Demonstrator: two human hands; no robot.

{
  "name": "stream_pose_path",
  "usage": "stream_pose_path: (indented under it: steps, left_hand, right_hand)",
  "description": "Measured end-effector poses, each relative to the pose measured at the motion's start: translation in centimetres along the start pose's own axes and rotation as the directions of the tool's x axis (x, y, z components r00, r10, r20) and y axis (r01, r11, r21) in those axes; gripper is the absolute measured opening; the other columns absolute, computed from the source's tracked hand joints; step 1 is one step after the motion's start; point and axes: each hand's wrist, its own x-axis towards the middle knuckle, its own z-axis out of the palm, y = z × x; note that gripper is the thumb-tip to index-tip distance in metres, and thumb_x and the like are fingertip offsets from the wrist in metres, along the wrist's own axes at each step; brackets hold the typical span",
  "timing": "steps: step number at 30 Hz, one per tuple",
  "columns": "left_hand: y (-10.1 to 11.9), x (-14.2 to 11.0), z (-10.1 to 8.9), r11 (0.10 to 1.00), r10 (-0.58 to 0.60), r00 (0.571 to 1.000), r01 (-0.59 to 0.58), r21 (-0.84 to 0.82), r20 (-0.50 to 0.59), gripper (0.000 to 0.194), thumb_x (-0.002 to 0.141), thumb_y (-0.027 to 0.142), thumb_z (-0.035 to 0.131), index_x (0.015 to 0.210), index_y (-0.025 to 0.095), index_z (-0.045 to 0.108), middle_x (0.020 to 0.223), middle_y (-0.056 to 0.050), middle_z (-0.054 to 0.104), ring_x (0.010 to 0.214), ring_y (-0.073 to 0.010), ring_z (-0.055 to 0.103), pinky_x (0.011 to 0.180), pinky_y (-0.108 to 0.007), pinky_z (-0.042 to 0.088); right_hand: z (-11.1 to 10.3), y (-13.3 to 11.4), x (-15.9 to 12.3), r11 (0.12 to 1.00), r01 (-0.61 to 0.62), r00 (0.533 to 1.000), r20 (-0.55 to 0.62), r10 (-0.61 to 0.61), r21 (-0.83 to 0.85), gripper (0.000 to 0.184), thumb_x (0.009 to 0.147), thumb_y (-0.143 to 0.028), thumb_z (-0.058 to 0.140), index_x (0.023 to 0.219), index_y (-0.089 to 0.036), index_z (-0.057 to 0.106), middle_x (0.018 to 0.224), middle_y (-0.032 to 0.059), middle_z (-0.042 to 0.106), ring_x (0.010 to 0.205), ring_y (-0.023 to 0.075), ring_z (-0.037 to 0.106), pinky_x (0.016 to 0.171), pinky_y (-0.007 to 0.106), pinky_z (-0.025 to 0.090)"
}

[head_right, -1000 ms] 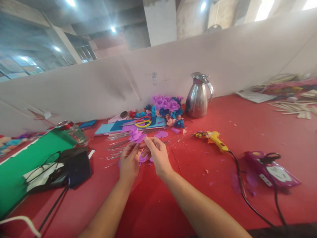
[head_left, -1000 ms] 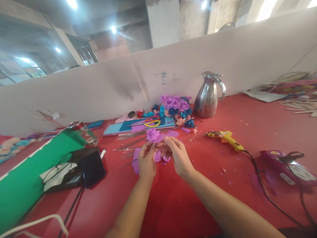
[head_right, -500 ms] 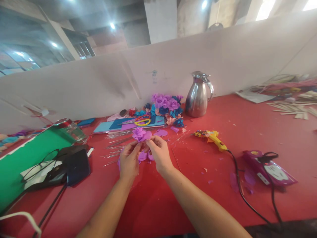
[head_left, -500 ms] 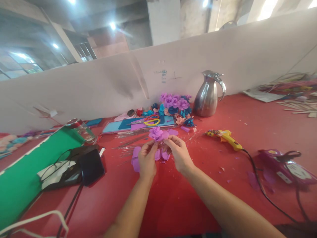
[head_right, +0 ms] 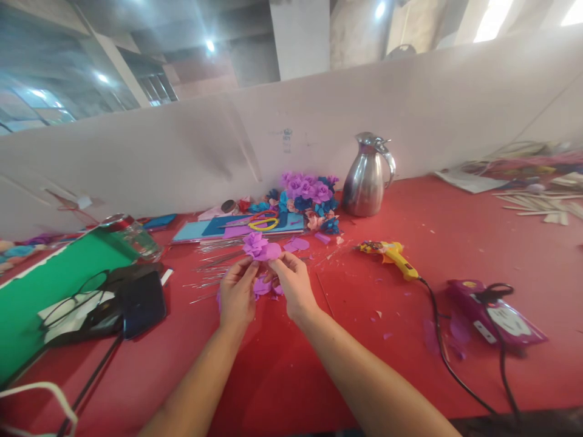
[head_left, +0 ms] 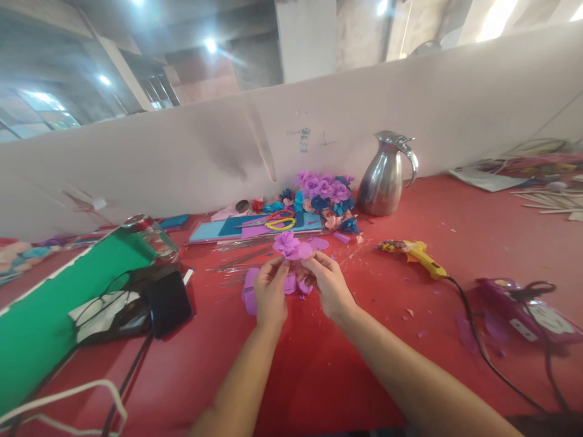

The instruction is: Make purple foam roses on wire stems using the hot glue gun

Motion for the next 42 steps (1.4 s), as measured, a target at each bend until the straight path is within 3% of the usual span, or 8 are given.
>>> stream_pose_path:
  steps: [24,27,29,31,33,36,39,42]
  left_hand:
    - [-0.4,0.5,-0.4,0.995,0.014,1.0,-0.014,0.097,-0.007,0.019,0.063,0.028,0.076,0.079,0.02,0.071,0.078,0.0,0.071,0.074,-0.0133,0.065,0.075,-0.025,0.049]
    - [-0.6,0.8,-0.6,0.986,0.037,0.999,-0.039,0.164,0.015,0.018,0.065,0.031,0.075,0.081,0.023,0.071,0.077,0.0,0.071,0.073,-0.015,0.065,0.074,-0.027,0.05]
    - [-0.6,0.9,-0.6,0.977,0.048,0.999,-0.049,0.208,0.01,0.02,0.063,0.031,0.076,0.081,0.023,0.071,0.075,0.0,0.071,0.071,-0.0153,0.065,0.073,-0.028,0.051]
    - [-0.4,1.1,-0.4,0.972,0.074,0.997,-0.073,0.224,0.003,0.02,0.062,0.032,0.076,0.079,0.022,0.071,0.071,0.0,0.071,0.07,-0.0163,0.065,0.074,-0.029,0.051]
    - [-0.2,1.2,-0.2,0.963,0.107,0.994,-0.102,0.249,-0.006,0.023,0.061,0.032,0.075,0.081,0.02,0.071,0.072,-0.001,0.071,0.072,-0.0172,0.066,0.075,-0.03,0.052]
    - [0.1,1.2,0.0,0.952,0.142,0.99,-0.136,0.274,-0.001,0.025,0.061,0.035,0.076,0.08,0.019,0.07,0.075,-0.001,0.071,0.074,-0.0183,0.067,0.077,-0.032,0.053]
    - [-0.2,1.3,-0.2,0.957,0.151,0.988,-0.154,0.248,0.031,0.025,0.062,0.037,0.076,0.078,0.019,0.069,0.074,-0.002,0.07,0.074,-0.0192,0.067,0.076,-0.032,0.054]
    - [-0.9,1.6,-0.6,0.966,0.135,0.99,-0.141,0.215,0.042,0.024,0.062,0.036,0.076,0.077,0.018,0.07,0.074,-0.003,0.07,0.071,-0.0188,0.067,0.072,-0.031,0.054]
  right_hand:
    - [-0.5,0.4,0.8,0.999,0.003,0.997,-0.078,0.001,0.046,0.02,0.062,-0.031,0.064,0.071,-0.019,0.052,0.058,-0.0071,0.053,0.044,0.007,0.047,0.044,0.019,0.03]
    - [-0.2,-0.1,0.5,0.995,0.097,0.981,-0.171,-0.094,0.009,0.023,0.063,-0.03,0.063,0.081,-0.021,0.051,0.063,-0.0068,0.055,0.047,0.0083,0.05,0.046,0.02,0.034]
    - [-0.5,-1.2,0.2,0.97,0.206,0.955,-0.191,-0.229,-0.13,0.021,0.068,-0.032,0.057,0.084,-0.022,0.05,0.067,-0.0053,0.057,0.053,0.0103,0.053,0.051,0.022,0.039]
    - [-1.8,-2.9,0.1,0.876,0.271,0.932,-0.121,-0.343,-0.399,0.017,0.075,-0.033,0.048,0.087,-0.022,0.052,0.074,-0.0023,0.061,0.061,0.013,0.058,0.056,0.024,0.043]
    - [-4.7,-4.8,0.0,0.709,0.242,0.922,-0.07,-0.38,-0.663,0.019,0.078,-0.031,0.045,0.09,-0.023,0.057,0.081,0.0005,0.065,0.071,0.0158,0.061,0.064,0.028,0.046]
    - [-11.0,-7.7,-0.2,0.483,0.043,0.874,-0.201,-0.442,-0.875,0.021,0.071,-0.025,0.055,0.09,-0.02,0.062,0.098,0.0067,0.066,0.095,0.0226,0.06,0.083,0.033,0.044]
    - [-16.9,-9.5,-0.2,0.315,-0.271,0.785,-0.398,-0.474,-0.91,0.022,0.067,-0.024,0.061,0.087,-0.015,0.063,0.109,0.0178,0.063,0.115,0.0333,0.05,0.093,0.042,0.038]
    - [-20.0,-9.8,0.6,0.272,-0.352,0.801,-0.439,-0.406,-0.896,0.009,0.058,-0.018,0.066,0.066,-0.016,0.062,0.081,0.0152,0.068,0.096,0.0341,0.061,0.081,0.04,0.042]
